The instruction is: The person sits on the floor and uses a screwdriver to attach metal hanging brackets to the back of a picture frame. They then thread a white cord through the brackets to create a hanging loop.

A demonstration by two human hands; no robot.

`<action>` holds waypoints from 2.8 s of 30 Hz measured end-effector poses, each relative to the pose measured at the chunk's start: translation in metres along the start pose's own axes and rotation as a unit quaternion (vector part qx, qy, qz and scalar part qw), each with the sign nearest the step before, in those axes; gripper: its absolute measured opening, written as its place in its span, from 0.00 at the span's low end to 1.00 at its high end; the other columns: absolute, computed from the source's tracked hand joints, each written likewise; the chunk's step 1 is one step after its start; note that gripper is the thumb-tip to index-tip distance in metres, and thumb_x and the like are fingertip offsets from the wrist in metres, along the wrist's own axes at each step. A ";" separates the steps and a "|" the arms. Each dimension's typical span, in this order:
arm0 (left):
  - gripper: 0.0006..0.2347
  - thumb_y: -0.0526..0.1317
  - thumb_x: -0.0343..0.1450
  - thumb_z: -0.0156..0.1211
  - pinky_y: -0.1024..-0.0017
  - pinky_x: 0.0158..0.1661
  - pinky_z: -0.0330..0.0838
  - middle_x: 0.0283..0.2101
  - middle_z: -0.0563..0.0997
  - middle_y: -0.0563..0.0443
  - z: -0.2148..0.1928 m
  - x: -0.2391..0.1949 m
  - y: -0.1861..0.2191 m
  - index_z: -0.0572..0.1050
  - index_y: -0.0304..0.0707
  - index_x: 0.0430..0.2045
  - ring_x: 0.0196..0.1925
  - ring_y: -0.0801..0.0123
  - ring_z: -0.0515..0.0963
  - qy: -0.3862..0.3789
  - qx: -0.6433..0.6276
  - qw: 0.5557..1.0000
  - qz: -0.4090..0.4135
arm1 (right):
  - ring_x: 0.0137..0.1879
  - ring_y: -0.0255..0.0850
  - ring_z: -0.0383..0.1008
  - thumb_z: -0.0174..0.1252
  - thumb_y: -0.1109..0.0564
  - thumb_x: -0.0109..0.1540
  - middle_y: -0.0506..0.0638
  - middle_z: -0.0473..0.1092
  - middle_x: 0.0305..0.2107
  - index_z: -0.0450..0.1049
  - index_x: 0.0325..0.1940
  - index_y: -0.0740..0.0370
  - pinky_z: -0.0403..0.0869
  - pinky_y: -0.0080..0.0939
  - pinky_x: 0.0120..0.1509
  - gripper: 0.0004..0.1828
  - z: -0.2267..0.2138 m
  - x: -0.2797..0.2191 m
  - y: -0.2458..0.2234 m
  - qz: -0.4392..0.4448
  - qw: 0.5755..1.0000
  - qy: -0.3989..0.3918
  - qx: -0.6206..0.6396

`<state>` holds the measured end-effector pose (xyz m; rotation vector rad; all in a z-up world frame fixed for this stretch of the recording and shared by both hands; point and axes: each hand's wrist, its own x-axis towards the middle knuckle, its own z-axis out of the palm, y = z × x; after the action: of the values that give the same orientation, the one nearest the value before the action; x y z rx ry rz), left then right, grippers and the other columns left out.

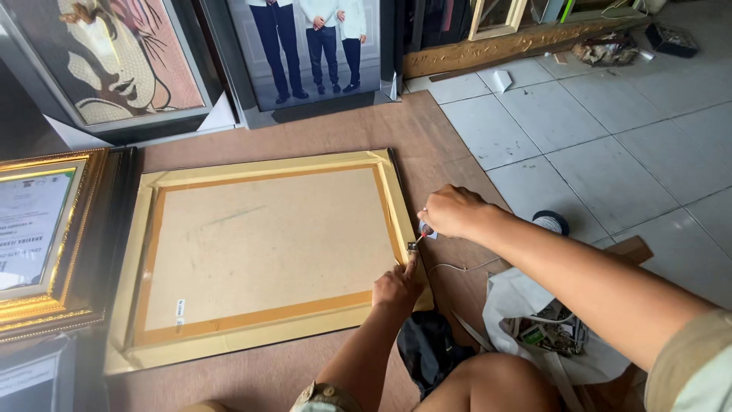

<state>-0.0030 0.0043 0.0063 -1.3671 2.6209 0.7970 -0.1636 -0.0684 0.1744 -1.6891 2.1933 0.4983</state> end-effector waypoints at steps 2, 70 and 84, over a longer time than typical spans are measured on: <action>0.33 0.56 0.77 0.45 0.50 0.49 0.78 0.52 0.74 0.42 -0.005 -0.006 0.000 0.38 0.61 0.76 0.53 0.47 0.79 -0.005 0.003 1.000 0.002 | 0.50 0.53 0.79 0.48 0.30 0.61 0.54 0.78 0.37 0.81 0.46 0.52 0.76 0.61 0.50 0.29 -0.010 -0.011 -0.002 -0.042 0.997 -0.019 -0.058; 0.36 0.59 0.77 0.44 0.54 0.53 0.77 0.57 0.73 0.46 -0.014 -0.001 0.004 0.30 0.60 0.76 0.56 0.53 0.78 -0.047 0.004 0.999 -0.028 | 0.37 0.42 0.80 0.53 0.53 0.68 0.47 0.78 0.29 0.74 0.56 0.32 0.71 0.50 0.59 0.15 -0.042 -0.023 0.018 -0.462 0.837 0.061 -0.287; 0.35 0.56 0.78 0.46 0.55 0.54 0.76 0.56 0.73 0.47 -0.014 -0.003 0.007 0.32 0.59 0.76 0.57 0.54 0.78 -0.048 0.003 0.999 -0.023 | 0.51 0.48 0.82 0.54 0.42 0.64 0.44 0.82 0.35 0.80 0.51 0.33 0.76 0.51 0.56 0.14 -0.043 -0.035 -0.005 -0.205 0.978 0.002 -0.043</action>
<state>-0.0047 0.0032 0.0225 -1.3475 2.5087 0.8268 -0.1525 -0.0596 0.2277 -2.1167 1.7722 0.4813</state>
